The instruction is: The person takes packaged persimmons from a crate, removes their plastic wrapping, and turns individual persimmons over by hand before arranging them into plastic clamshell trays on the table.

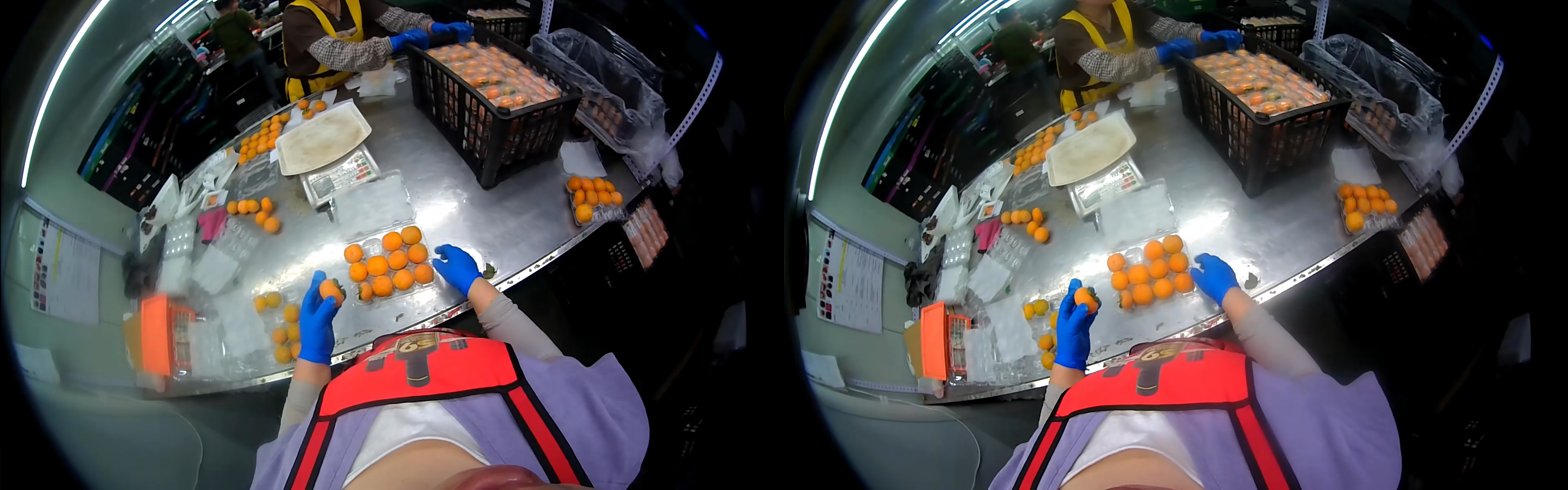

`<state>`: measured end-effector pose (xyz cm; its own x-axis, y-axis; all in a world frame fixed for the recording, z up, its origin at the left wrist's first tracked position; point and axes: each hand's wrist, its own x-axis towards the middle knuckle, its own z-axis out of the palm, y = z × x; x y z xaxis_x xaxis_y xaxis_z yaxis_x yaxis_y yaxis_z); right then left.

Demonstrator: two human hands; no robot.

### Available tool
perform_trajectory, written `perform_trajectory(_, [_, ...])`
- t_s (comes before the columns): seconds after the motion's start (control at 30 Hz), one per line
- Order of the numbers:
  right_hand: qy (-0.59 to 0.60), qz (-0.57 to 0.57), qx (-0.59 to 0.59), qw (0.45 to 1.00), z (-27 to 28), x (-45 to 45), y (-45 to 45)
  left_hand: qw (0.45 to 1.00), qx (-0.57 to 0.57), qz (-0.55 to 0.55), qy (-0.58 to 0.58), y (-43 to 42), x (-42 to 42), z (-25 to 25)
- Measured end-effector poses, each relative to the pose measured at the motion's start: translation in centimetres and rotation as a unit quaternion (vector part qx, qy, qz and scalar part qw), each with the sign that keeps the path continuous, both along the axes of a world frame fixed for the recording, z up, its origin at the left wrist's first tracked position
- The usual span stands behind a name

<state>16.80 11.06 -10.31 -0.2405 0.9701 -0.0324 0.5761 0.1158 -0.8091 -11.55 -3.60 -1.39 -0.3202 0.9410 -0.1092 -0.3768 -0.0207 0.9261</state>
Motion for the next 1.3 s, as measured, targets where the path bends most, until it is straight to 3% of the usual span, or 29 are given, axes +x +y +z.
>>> perform_trajectory(0.03, [0.000, -0.001, 0.000, 1.000, 1.2, -0.5, 0.0, 0.999, 0.010, -0.016, 0.046, 0.5, 0.4, 0.8])
perform_trajectory(0.1, [0.237, 0.080, -0.049, 0.967, 4.1, -1.7, -0.2, 0.994, 0.045, -0.044, 0.088, 1.6, 1.6, 2.4])
perform_trajectory(0.13, [0.237, 0.080, -0.048, 0.967, 6.1, -2.4, -0.7, 0.986, 0.079, -0.071, 0.130, 2.1, 2.1, 3.2])
perform_trajectory(0.17, [0.303, 0.130, -0.137, 0.934, 8.5, -3.0, -1.5, 0.986, 0.079, -0.071, 0.130, 2.5, 2.5, 4.0])
perform_trajectory(0.2, [0.364, 0.179, -0.223, 0.886, 10.5, -3.5, -2.2, 0.964, 0.106, -0.093, 0.227, 2.9, 2.9, 4.8])
perform_trajectory(0.23, [0.359, 0.212, -0.245, 0.875, 12.0, -3.9, -2.9, 0.931, 0.132, -0.115, 0.322, 3.2, 3.3, 5.5])
perform_trajectory(0.3, [0.407, 0.246, -0.253, 0.842, 13.8, -4.7, -4.5, 0.916, 0.158, -0.108, 0.352, 3.3, 4.4, 6.5])
perform_trajectory(0.4, [0.446, 0.220, -0.294, 0.817, 13.4, -5.3, -6.0, 0.852, 0.193, -0.087, 0.479, 3.1, 5.3, 7.2])
perform_trajectory(0.47, [0.489, 0.185, -0.345, 0.780, 12.9, -5.5, -6.3, 0.851, 0.190, -0.082, 0.482, 3.0, 5.3, 6.7])
perform_trajectory(0.7, [0.518, 0.172, -0.400, 0.736, 12.1, -5.7, -6.3, 0.837, 0.190, -0.053, 0.510, 2.7, 5.6, 6.2])
perform_trajectory(0.87, [0.566, 0.235, -0.467, 0.638, 10.0, -6.1, -5.8, 0.855, 0.180, -0.076, 0.480, 2.0, 5.5, 6.7])
perform_trajectory(1.3, [0.553, 0.210, -0.467, 0.657, 10.3, -6.1, -6.8, 0.907, 0.166, -0.109, 0.373, 1.7, 5.0, 4.8])
